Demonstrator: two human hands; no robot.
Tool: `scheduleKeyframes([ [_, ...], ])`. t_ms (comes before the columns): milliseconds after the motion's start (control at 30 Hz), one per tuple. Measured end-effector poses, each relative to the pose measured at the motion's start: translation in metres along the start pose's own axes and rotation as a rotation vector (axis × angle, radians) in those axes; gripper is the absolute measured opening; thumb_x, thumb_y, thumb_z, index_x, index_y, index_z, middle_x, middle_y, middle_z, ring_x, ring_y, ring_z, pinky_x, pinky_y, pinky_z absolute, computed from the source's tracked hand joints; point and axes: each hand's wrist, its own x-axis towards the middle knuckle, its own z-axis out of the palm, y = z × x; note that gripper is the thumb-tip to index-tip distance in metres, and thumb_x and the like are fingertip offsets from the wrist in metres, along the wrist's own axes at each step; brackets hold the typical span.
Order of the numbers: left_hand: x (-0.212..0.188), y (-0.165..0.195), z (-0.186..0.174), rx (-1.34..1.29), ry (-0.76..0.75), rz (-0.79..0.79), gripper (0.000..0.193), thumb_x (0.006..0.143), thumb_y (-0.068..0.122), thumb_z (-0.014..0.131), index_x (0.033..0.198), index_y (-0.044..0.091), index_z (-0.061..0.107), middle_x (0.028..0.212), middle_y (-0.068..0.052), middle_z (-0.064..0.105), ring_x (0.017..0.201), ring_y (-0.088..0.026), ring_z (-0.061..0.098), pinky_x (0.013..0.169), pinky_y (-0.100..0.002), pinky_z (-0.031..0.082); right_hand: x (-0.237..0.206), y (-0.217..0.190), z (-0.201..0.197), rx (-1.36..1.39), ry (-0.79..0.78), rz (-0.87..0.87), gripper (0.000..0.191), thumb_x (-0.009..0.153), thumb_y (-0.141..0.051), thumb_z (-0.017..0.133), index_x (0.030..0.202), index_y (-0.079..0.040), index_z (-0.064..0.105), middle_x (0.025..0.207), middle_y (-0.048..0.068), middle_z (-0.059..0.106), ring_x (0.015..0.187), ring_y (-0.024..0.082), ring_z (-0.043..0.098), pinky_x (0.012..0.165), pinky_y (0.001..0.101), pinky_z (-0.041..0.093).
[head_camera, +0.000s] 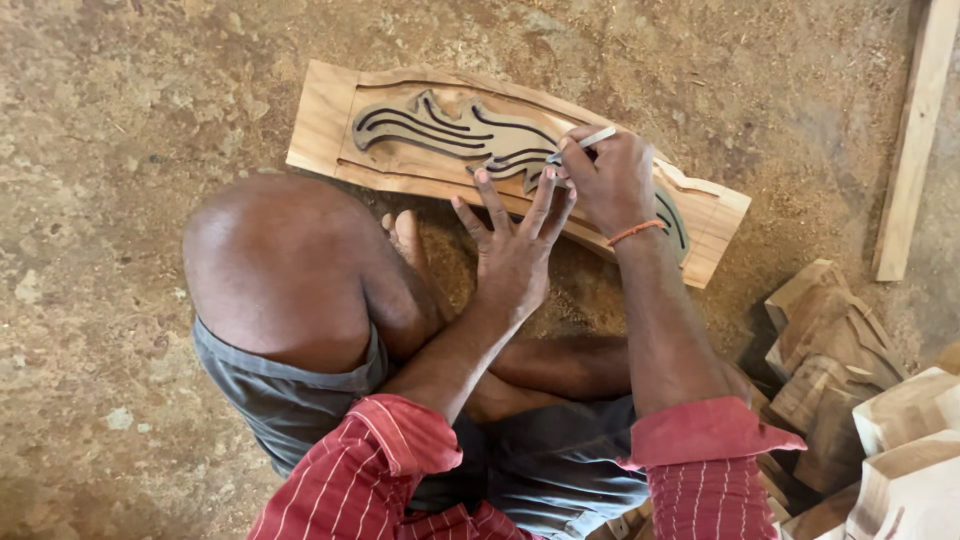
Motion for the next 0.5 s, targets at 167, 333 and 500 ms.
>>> scheduleKeyframes([
  [167, -0.001, 0.002, -0.002, 0.009, 0.056, -0.013, 0.101, 0.088, 0.022, 0.069, 0.170, 0.028, 0.012, 0.175, -0.007, 0.002, 0.145, -0.076, 0.008, 0.104, -0.096, 0.009, 0.001, 0.003, -0.002, -0.037, -0.050, 0.098, 0.030, 0.101, -0.027, 0.062, 0.098, -0.003, 0.080, 0.073, 0.008, 0.075, 0.055, 0.014, 0.066, 0.046, 0.0297, 0.050],
  [333, 0.002, 0.003, -0.003, 0.012, -0.053, 0.001, 0.102, 0.085, 0.023, 0.069, 0.168, 0.028, 0.012, 0.174, -0.008, 0.002, 0.142, -0.076, 0.008, 0.099, -0.096, 0.010, -0.004, 0.005, -0.016, -0.069, -0.035, 0.111, 0.028, 0.101, -0.025, 0.063, 0.101, -0.002, 0.080, 0.073, 0.008, 0.075, 0.054, 0.010, 0.065, 0.044, 0.0282, 0.048],
  [500, 0.000, 0.003, -0.002, 0.035, -0.016, -0.002, 0.101, 0.086, 0.022, 0.069, 0.169, 0.028, 0.012, 0.174, -0.008, 0.001, 0.143, -0.076, 0.008, 0.100, -0.096, 0.009, -0.007, 0.005, -0.013, -0.044, -0.018, 0.062, 0.027, 0.101, -0.024, 0.065, 0.100, -0.002, 0.080, 0.073, 0.009, 0.076, 0.055, 0.011, 0.065, 0.048, 0.0279, 0.050],
])
